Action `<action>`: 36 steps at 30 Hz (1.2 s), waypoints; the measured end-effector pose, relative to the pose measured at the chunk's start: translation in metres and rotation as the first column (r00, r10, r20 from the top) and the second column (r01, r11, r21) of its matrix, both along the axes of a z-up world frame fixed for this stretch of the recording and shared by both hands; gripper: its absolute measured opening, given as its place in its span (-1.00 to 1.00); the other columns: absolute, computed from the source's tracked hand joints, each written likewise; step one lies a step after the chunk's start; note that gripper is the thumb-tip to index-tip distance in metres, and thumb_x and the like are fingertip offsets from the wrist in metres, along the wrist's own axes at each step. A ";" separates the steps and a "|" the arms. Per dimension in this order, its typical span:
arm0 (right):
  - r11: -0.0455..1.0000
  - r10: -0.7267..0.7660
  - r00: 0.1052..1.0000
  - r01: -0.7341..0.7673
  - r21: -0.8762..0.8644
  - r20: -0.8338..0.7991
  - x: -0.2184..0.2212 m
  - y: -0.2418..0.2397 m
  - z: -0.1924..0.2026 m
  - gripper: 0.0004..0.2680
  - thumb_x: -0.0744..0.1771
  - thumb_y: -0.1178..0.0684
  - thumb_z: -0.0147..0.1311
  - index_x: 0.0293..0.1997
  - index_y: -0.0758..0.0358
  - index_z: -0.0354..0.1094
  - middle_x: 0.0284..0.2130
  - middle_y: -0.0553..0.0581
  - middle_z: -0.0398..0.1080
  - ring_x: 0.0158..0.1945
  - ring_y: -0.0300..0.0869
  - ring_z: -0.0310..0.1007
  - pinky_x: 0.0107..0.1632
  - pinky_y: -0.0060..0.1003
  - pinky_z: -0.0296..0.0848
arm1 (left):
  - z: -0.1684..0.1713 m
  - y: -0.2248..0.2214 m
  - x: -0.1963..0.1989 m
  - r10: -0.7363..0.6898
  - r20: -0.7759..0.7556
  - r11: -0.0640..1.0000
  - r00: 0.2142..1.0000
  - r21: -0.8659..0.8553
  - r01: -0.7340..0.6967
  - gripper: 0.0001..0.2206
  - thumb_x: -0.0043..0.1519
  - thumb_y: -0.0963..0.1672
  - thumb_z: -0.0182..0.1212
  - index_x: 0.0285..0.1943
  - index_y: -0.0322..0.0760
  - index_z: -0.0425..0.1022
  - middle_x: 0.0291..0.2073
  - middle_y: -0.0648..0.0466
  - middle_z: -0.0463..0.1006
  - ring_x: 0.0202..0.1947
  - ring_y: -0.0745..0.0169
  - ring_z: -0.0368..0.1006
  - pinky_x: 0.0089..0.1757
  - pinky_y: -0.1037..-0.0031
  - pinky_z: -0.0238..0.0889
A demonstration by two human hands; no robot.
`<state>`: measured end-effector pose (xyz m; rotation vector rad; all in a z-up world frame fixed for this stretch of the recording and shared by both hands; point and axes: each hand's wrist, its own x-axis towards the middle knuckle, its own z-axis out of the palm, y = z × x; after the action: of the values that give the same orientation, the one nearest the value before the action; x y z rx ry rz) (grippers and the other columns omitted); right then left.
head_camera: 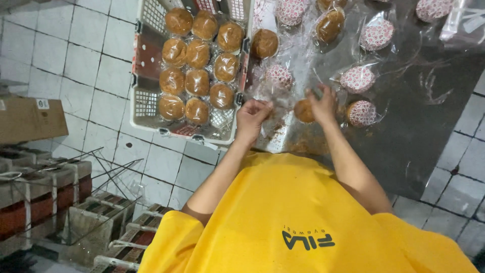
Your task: The person places packaged buns into a plastic crate by hand and then carries the crate across the bakery.
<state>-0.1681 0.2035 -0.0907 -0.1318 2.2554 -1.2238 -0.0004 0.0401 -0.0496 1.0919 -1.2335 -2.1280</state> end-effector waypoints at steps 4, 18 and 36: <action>0.847 0.384 0.919 -0.314 0.428 -0.086 0.000 0.003 -0.038 -0.35 0.18 -0.18 0.39 0.35 0.27 0.17 0.23 0.46 0.18 0.30 0.37 0.17 0.29 0.29 0.18 | 0.025 -0.013 -0.001 -0.061 0.090 0.961 0.994 -0.265 0.083 -0.72 -0.02 -0.18 0.61 -0.48 -0.28 0.47 -0.66 0.05 0.51 -0.65 0.40 0.41 -0.49 0.58 0.33; 0.625 0.160 0.591 0.559 -0.545 0.790 0.001 0.093 0.002 -0.76 0.33 -0.14 0.14 0.01 0.08 0.48 -0.04 0.10 0.56 -0.02 -0.02 0.62 -0.05 -0.08 0.63 | 0.019 0.009 -0.029 -0.250 0.339 0.712 0.907 -0.571 0.410 -0.74 0.46 -0.08 -0.12 -0.20 -0.25 0.45 -0.62 -0.08 0.47 -0.59 0.14 0.44 -0.42 0.37 0.32; 0.298 0.249 0.622 0.680 -0.670 0.742 0.019 0.090 0.133 -0.56 0.27 -0.34 -0.03 0.16 0.05 0.44 0.11 0.22 0.48 0.09 0.15 0.53 0.14 0.16 0.48 | -0.003 0.089 -0.077 -0.351 0.121 0.912 0.929 -0.182 0.368 -0.86 0.12 -0.19 0.48 -0.19 -0.31 0.66 -0.47 -0.05 0.65 -0.50 0.38 0.54 -0.45 0.56 0.51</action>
<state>-0.1488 0.2935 0.0426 0.2988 0.5407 -2.1446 -0.0777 0.1287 -0.0527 0.9306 -1.7675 -2.1665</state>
